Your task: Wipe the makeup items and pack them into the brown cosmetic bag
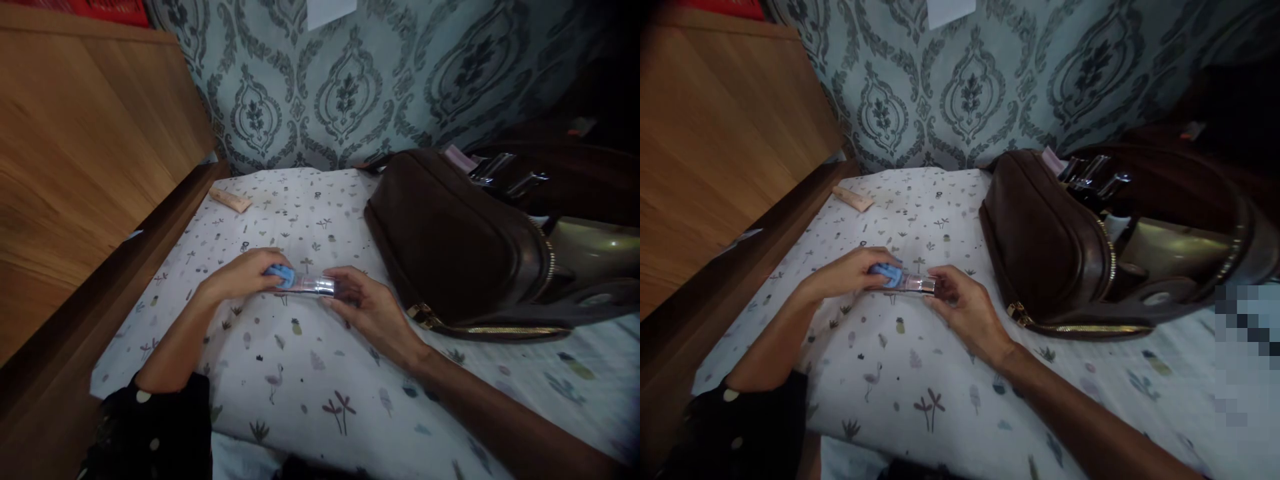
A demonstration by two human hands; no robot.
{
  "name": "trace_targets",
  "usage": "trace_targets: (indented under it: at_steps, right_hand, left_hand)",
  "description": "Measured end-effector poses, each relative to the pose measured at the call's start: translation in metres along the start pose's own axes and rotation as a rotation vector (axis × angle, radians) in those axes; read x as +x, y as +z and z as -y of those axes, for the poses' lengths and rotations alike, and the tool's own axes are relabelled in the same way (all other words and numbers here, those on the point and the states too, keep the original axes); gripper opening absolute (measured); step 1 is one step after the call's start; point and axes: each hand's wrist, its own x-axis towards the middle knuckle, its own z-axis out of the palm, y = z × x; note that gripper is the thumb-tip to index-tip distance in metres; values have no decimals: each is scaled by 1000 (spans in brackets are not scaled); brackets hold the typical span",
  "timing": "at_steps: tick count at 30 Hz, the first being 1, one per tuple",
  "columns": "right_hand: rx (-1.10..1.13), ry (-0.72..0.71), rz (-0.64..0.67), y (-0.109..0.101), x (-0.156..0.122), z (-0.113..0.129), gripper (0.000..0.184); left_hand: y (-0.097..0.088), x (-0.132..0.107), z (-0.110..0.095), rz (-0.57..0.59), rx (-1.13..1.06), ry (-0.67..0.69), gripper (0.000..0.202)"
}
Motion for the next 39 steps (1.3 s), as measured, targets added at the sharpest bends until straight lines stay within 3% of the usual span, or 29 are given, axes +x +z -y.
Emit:
trace_targets:
  at_steps: [3,5,8,11,13,15,17,20,23,27,31,33,35,39]
  right_hand:
    - [18,27,-7,-1,0,1,52]
    - [43,45,8,-2,1,2,52]
    - [68,76,60,-2,2,2,38]
    - [71,12,69,-3,2,2,32]
    - [7,-130,57,-4,1,3,28]
    - [-102,-296,83,-6,-2,5,23]
    - [-189,-410,146,-7,-4,6,21]
    - [-213,-456,182,-7,-5,6,23]
    - [-165,-414,129,-6,-3,4,21]
    - [2,-273,46,-6,0,5,26]
    - [220,-101,-104,-8,5,10,44]
    - [309,-6,-161,-9,6,12,44]
    - [381,77,-120,-8,6,14,37]
    - [559,143,11,-4,3,18,35]
  left_hand:
    - [-13,-5,28,27,31,-102,26]
    - [-17,-7,36,25,84,-145,25]
    - [-16,-8,28,-92,174,-173,20]
    - [-9,-5,2,-214,45,-59,26]
    - [-3,-3,-14,-152,-128,54,36]
    - [-2,-2,-22,-20,-220,116,41]
    - [-5,-3,-20,112,-241,106,36]
    - [-17,-9,-4,250,-302,6,30]
    - [-29,-14,15,287,-387,-88,26]
    - [-32,-14,26,249,-460,-154,30]
    - [-18,-7,18,157,-542,-154,39]
    - [-5,-1,9,67,-633,-157,38]
    - [9,4,-2,8,-727,-163,36]
    - [25,9,-13,146,-790,-166,41]
